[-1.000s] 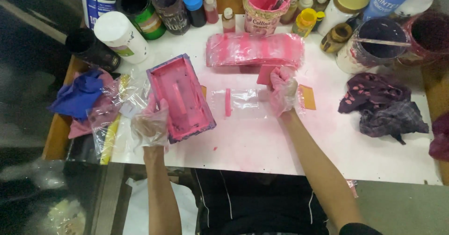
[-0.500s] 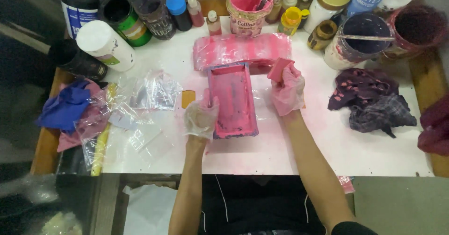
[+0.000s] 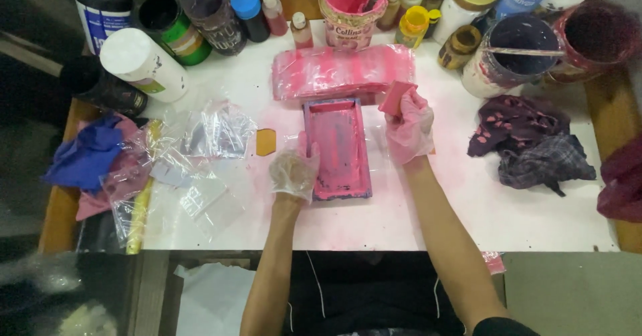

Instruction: Preparing and cleaning a screen printing frame with pink ink on a workbench

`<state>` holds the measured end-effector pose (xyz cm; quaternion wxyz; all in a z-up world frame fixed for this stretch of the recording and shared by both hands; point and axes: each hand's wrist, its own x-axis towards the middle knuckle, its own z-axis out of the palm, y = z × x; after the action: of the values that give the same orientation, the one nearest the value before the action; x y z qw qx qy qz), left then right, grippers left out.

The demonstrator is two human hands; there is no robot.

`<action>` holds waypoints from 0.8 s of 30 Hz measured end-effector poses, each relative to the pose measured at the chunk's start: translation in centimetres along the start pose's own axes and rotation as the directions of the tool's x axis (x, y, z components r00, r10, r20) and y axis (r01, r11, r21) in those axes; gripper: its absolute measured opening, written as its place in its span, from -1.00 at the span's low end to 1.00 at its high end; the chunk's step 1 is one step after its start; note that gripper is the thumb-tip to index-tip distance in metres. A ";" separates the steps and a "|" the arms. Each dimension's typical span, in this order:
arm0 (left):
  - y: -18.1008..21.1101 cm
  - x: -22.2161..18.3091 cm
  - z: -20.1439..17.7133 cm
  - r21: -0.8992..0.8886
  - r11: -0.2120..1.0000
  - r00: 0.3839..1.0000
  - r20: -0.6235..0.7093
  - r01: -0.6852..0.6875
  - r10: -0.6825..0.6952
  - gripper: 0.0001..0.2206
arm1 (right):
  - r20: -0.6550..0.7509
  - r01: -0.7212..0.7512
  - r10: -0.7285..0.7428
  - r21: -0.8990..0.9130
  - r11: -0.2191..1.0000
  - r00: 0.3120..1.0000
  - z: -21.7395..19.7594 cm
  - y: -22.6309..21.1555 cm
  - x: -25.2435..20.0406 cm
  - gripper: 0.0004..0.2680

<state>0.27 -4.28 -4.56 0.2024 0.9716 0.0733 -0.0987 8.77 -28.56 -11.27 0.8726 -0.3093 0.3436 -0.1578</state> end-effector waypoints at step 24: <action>-0.9 -1.5 -1.9 -0.047 0.999 0.999 -0.044 -0.012 0.010 -0.39 | 0.016 0.015 -0.014 -0.034 0.999 1.000 0.8 -1.3 -2.2 -0.72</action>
<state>-1.06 -2.82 -2.85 0.2242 0.9688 0.0747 -0.0745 7.65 -28.15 -8.84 0.8688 -0.3278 0.3369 -0.1559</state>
